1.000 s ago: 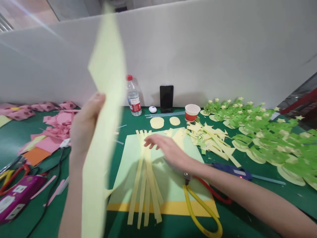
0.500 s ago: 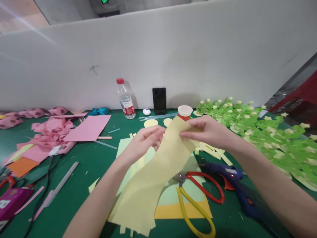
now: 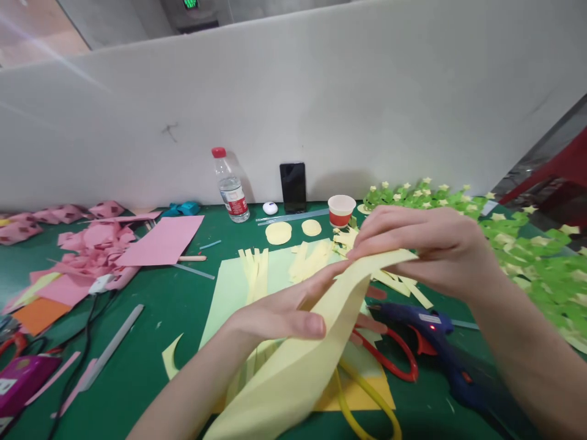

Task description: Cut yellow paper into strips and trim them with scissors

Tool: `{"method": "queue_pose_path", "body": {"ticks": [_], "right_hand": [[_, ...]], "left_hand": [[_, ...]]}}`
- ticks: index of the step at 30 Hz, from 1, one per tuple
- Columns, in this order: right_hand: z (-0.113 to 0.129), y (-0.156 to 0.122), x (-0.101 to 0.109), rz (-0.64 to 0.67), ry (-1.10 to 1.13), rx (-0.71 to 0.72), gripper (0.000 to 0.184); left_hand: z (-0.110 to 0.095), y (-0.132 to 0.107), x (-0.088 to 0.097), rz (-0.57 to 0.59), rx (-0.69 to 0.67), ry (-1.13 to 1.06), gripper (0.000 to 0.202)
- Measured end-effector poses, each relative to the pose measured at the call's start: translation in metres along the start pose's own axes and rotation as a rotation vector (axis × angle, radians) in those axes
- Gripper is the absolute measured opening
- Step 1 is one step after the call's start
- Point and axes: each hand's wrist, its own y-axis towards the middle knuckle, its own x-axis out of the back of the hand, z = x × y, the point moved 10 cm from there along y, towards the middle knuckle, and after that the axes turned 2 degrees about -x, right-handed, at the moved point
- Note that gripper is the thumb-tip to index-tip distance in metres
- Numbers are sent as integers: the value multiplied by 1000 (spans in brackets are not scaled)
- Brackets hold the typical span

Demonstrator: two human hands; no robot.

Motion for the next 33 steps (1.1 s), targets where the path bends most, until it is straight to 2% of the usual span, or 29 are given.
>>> {"method": "queue_pose_path", "body": {"ticks": [3, 5, 7, 9, 12, 14, 15, 18, 20, 23, 26, 29, 33], "right_hand": [[-11, 2, 3, -25, -7, -106, 14], [-31, 0, -1, 6, 18, -267, 12], [-52, -6, -7, 46, 59, -435, 11], [-70, -15, -9, 42, 146, -588, 12], [-83, -32, -16, 4, 444, -770, 31], [-78, -37, -20, 15, 584, -793, 43], [-74, -39, -21, 32, 586, -798, 41], [-69, -45, -19, 46, 444, -849, 23], [-67, -47, -22, 28, 414, -886, 17], [-68, -49, -35, 24, 444, -922, 18], [-65, -50, -53, 68, 502, -925, 20], [-56, -52, -63, 105, 545, -916, 22], [-41, -53, -61, 107, 562, -874, 23]], "left_hand": [[10, -2, -26, 234, 90, -163, 68], [16, -2, -27, 258, 128, -223, 55], [21, -2, -22, 215, 170, -248, 47], [25, -1, -10, 108, 215, -221, 38], [21, -2, 8, -90, 225, -147, 28], [15, -4, 16, -192, 204, -111, 28], [13, -5, 18, -219, 201, -100, 29], [14, -7, 14, -200, 239, -54, 29], [10, -8, 14, -200, 228, 52, 32], [-5, -12, 29, -372, 132, 249, 42], [-17, -18, 41, -545, 54, 325, 38], [-22, -22, 41, -598, 48, 345, 28], [-28, -33, 37, -670, 56, 388, 21]]}}
